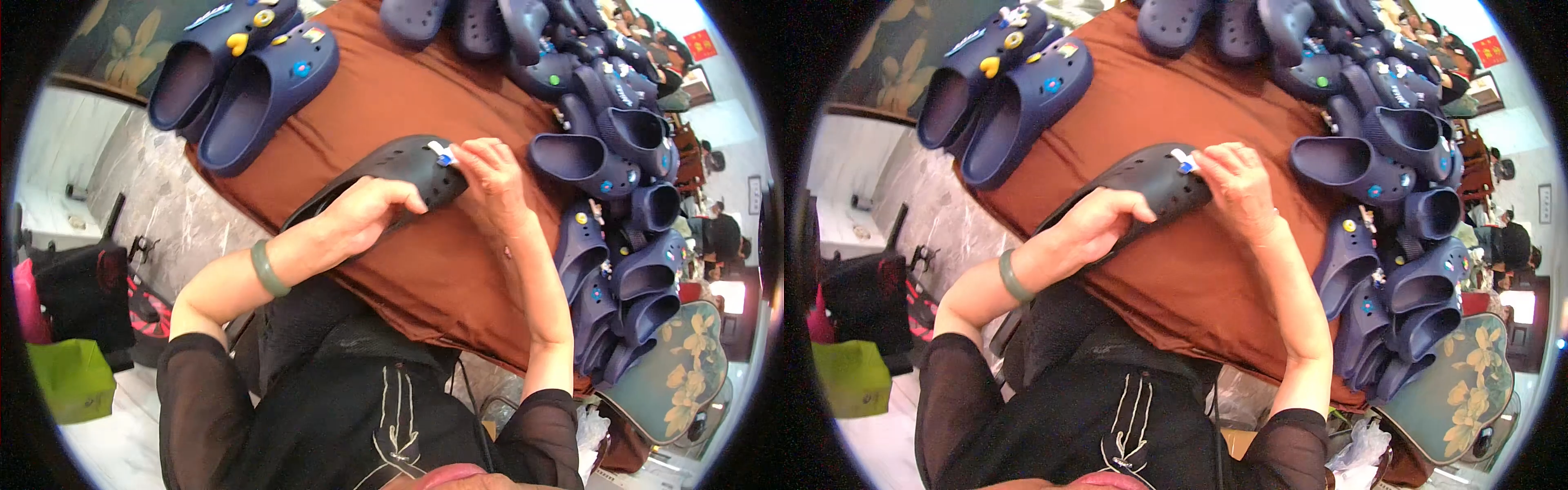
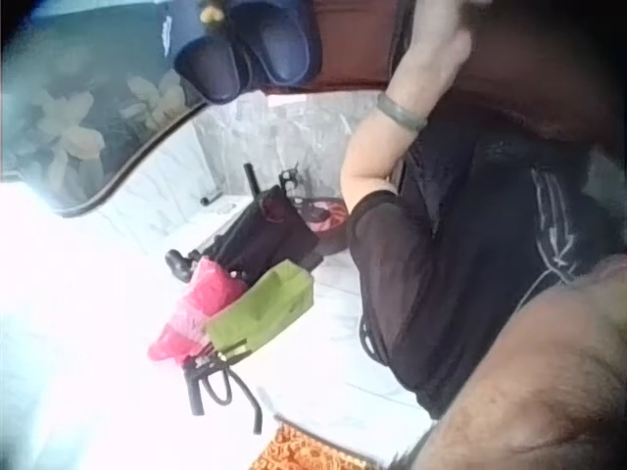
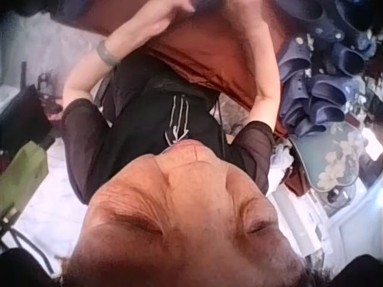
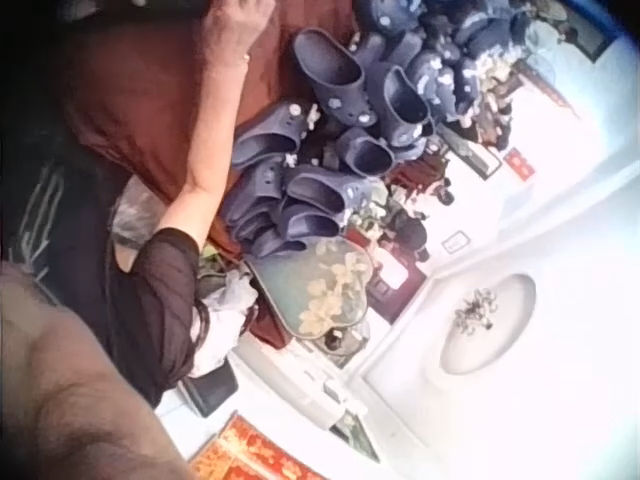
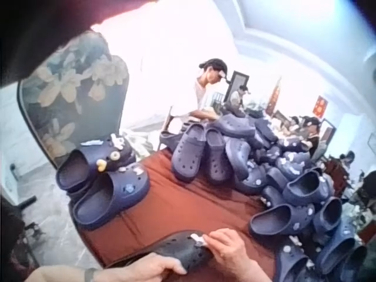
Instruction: Attaching decorative charms and accessories to rubber clogs.
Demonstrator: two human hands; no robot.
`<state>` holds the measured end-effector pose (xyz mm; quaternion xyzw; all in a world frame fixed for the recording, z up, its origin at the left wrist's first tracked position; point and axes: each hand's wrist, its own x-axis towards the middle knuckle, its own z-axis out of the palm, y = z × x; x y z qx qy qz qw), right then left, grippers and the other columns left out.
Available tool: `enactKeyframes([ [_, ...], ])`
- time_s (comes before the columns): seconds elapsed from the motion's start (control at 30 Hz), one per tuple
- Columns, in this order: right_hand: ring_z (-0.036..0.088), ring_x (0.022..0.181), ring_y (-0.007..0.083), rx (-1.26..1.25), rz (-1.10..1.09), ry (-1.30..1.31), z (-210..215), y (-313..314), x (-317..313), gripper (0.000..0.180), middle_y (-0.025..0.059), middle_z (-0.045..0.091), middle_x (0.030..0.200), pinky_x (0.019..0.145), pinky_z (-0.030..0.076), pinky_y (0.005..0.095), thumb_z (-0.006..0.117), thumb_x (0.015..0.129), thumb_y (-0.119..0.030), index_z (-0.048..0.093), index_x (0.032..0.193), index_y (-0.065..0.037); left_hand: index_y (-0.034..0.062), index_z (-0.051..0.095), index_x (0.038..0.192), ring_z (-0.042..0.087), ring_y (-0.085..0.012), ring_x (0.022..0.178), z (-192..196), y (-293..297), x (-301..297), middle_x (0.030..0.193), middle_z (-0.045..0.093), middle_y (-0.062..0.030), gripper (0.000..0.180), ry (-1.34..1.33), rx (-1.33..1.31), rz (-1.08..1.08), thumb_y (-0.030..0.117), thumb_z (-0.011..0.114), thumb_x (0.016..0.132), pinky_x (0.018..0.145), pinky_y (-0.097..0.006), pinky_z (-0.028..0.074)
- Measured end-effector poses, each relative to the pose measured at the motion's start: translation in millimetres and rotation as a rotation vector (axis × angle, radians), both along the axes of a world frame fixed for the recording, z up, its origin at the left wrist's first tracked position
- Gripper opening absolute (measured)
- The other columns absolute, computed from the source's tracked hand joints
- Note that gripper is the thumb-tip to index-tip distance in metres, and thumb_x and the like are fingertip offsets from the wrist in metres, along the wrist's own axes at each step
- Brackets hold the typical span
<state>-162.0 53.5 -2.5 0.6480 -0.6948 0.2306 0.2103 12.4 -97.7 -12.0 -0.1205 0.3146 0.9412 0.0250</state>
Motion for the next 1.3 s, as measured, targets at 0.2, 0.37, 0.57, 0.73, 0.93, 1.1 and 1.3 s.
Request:
enactKeyframes([
  [0.2,0.056,0.099,0.0202,0.367,0.057,0.229,24,-4,-6,0.026,0.0029,0.06,0.096,0.084,0.042,0.0362,0.059,0.074,-0.011,0.064,0.099,-0.009,-0.0007,0.063,0.1,0.057,-0.0149,0.096,8,-1,3,0.101,0.062,-0.0046,0.033,-0.039,-0.016,0.045,-0.005,0.061,0.067,0.086,-0.029,0.044],
  [0.37,0.052,0.09,0.02,0.712,0.026,0.258,53,-23,5,0.02,0.0051,0.056,0.089,0.079,0.04,0.0359,0.06,0.074,-0.016,0.063,0.091,-0.004,-0.001,0.063,0.092,0.056,-0.0142,0.09,8,-2,-2,0.094,0.061,-0.0036,0.026,-0.079,-0.078,0.048,-0.005,0.061,0.067,0.081,-0.028,0.045],
  [0.57,0.053,0.092,0.0231,0.72,-0.059,0.188,50,-21,22,0.02,0.0087,0.057,0.091,0.078,0.042,0.0348,0.058,0.073,-0.013,0.063,0.088,0.0,0.0,0.063,0.092,0.057,-0.0135,0.087,7,-1,-2,0.092,0.062,-0.0028,0.025,-0.094,-0.078,0.042,-0.004,0.062,0.068,0.081,-0.028,0.045],
  [0.73,0.056,0.093,0.0275,0.49,-0.089,0.155,34,-2,31,0.024,0.0124,0.059,0.096,0.08,0.046,0.0369,0.061,0.074,-0.011,0.064,0.095,0.0,-0.0003,0.064,0.096,0.058,-0.0155,0.091,7,0,11,0.096,0.064,-0.0043,0.027,-0.092,-0.068,-0.024,-0.004,0.063,0.07,0.085,-0.028,0.045],
  [0.93,0.063,0.086,0.0287,0.058,-0.374,-0.291,23,103,-10,0.008,0.012,0.064,0.087,0.076,0.052,0.038,0.063,0.079,-0.006,0.066,0.087,-0.006,-0.0011,0.065,0.102,0.059,-0.0177,0.1,2,-4,-1,0.106,0.065,-0.0065,0.031,-0.016,-0.114,-0.003,-0.002,0.061,0.071,0.094,-0.032,0.043],
  [1.1,0.066,0.078,0.0259,0.149,-0.693,-0.675,0,168,-4,0.014,0.0144,0.066,0.087,0.068,0.051,0.0323,0.063,0.086,-0.008,0.067,0.097,-0.001,-0.002,0.062,0.102,0.059,-0.0171,0.098,15,11,-17,0.103,0.064,-0.0062,0.029,-0.056,-0.006,-0.06,-0.001,0.061,0.073,0.092,-0.03,0.043],
  [1.3,0.061,0.084,0.0247,0.172,-0.562,-0.833,-11,159,26,0.023,0.0106,0.063,0.089,0.074,0.049,0.0324,0.07,0.082,-0.015,0.068,0.101,-0.002,-0.0001,0.061,0.109,0.06,-0.0165,0.099,10,16,-23,0.105,0.065,-0.0065,0.033,-0.085,-0.006,-0.035,-0.003,0.062,0.076,0.093,-0.03,0.044],
])
